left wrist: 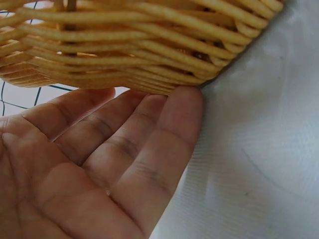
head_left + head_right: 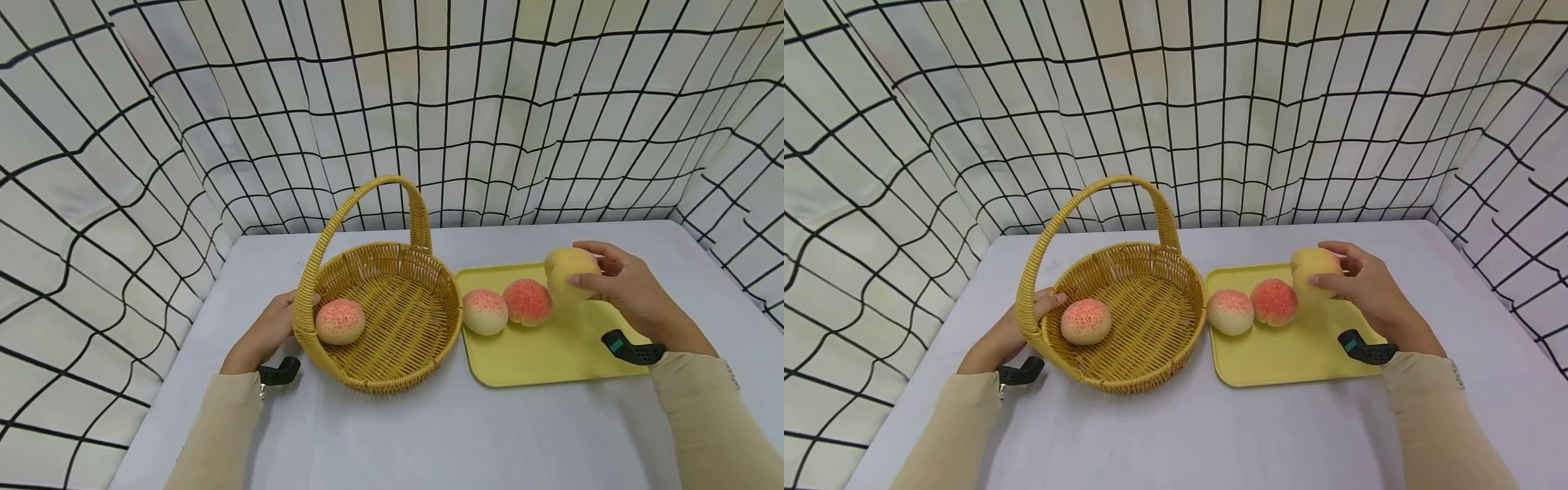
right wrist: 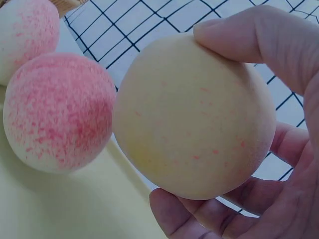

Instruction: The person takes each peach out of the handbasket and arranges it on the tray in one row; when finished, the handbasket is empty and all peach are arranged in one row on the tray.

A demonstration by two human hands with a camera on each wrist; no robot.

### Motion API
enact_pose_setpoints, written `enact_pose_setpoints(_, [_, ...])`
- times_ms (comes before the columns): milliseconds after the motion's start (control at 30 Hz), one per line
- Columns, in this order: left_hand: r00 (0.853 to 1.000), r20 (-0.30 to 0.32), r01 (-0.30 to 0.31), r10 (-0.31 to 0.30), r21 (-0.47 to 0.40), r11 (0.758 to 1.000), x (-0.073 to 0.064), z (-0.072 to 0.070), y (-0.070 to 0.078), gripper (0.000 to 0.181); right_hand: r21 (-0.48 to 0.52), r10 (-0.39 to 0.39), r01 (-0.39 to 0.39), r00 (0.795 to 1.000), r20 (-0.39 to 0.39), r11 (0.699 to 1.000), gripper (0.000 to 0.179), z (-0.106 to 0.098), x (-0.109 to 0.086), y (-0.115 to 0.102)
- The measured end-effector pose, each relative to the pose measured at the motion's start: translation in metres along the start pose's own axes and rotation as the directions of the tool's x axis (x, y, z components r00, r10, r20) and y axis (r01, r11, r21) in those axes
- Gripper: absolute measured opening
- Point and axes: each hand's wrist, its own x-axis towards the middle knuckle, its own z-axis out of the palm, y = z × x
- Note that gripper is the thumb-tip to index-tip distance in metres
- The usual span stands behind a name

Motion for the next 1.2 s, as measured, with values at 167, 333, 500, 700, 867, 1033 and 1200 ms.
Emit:
enact_pose_setpoints(167, [1.000,-0.003,-0.011,0.011,-0.007,1.000,0.000,0.000,0.000,0.044,0.020,0.032,-0.033,0.999,0.006,0.999,0.059,-0.003,0.000,0.007])
enact_pose_setpoints(333, [1.000,-0.007,-0.006,0.006,-0.001,1.000,0.000,0.000,-0.001,0.042,0.016,0.053,-0.054,0.998,0.017,0.998,0.062,-0.004,0.002,0.015])
enact_pose_setpoints(500, [1.000,-0.002,-0.004,0.003,-0.013,1.000,0.000,0.001,-0.002,0.042,0.003,0.068,-0.069,0.997,0.020,0.998,0.061,-0.003,0.003,0.020])
enact_pose_setpoints(700, [1.000,-0.002,-0.006,0.006,-0.008,1.000,-0.001,0.001,-0.001,0.039,-0.011,0.098,-0.098,0.995,0.025,0.995,0.070,-0.001,0.004,0.023])
enact_pose_setpoints(867, [1.000,-0.002,-0.008,0.008,-0.006,1.000,-0.001,0.000,0.001,0.040,-0.020,0.102,-0.101,0.995,0.023,0.995,0.075,0.001,0.005,0.025])
enact_pose_setpoints(1033, [1.000,-0.004,-0.008,0.008,-0.008,1.000,0.000,0.000,0.001,0.040,-0.035,0.103,-0.103,0.994,0.021,0.994,0.077,0.002,0.007,0.028])
enact_pose_setpoints(1200, [1.000,-0.009,-0.011,0.011,-0.005,1.000,0.000,0.001,0.000,0.038,-0.073,0.105,-0.104,0.994,0.005,0.992,0.077,0.002,0.007,0.030])
